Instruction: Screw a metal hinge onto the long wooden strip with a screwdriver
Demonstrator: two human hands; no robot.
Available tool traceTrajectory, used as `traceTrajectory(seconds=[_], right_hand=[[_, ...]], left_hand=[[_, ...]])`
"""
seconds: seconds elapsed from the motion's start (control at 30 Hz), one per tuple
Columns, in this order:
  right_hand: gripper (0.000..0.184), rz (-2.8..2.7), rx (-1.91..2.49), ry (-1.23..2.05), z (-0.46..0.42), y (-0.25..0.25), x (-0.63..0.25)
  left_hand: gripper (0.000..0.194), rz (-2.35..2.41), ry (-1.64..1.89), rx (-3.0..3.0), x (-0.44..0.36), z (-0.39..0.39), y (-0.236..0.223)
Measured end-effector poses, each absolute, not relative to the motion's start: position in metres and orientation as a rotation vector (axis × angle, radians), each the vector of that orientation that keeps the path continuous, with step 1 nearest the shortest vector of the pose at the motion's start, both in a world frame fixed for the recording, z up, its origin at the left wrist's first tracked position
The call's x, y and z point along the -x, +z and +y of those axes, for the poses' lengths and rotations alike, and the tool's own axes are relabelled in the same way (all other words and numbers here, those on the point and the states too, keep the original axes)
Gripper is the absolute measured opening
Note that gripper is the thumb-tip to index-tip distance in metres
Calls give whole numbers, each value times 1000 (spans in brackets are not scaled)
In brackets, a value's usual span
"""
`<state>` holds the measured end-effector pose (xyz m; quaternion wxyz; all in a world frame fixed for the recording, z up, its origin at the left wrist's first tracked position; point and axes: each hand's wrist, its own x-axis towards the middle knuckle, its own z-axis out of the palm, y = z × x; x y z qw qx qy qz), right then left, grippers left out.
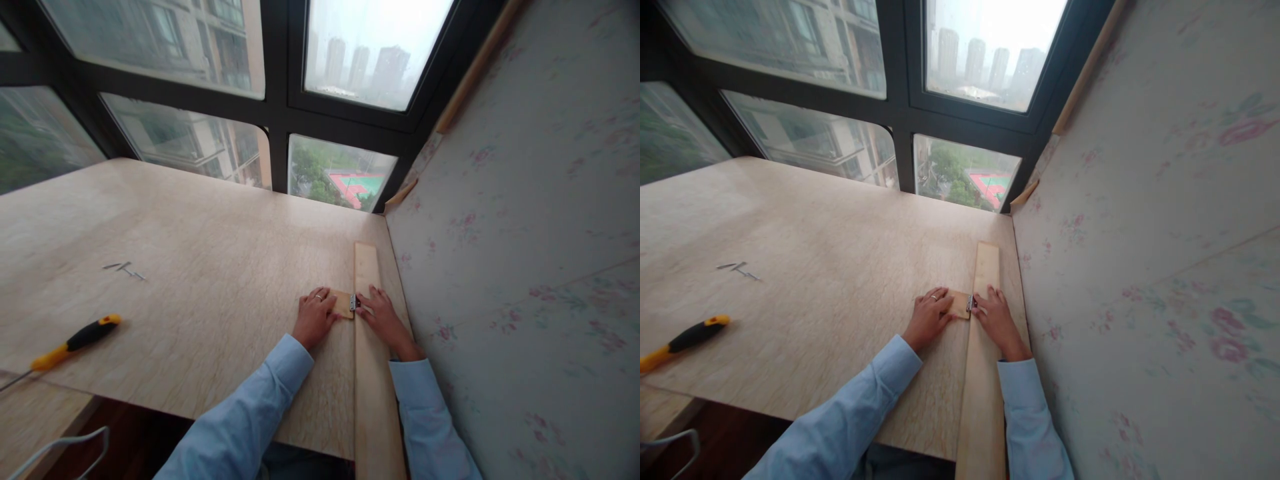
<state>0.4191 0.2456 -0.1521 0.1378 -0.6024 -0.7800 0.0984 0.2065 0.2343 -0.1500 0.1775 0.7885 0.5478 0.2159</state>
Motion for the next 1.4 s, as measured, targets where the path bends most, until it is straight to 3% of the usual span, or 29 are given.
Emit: traceTrajectory(seconds=[0.7,1.4], right_hand=[[43,-2080,1750,514,248,-154,-420],[39,-1948,1648,537,240,-157,-426]], left_hand=[[38,1573,699,-2239,-210,231,-151],[41,1547,710,-2214,-207,231,-151]])
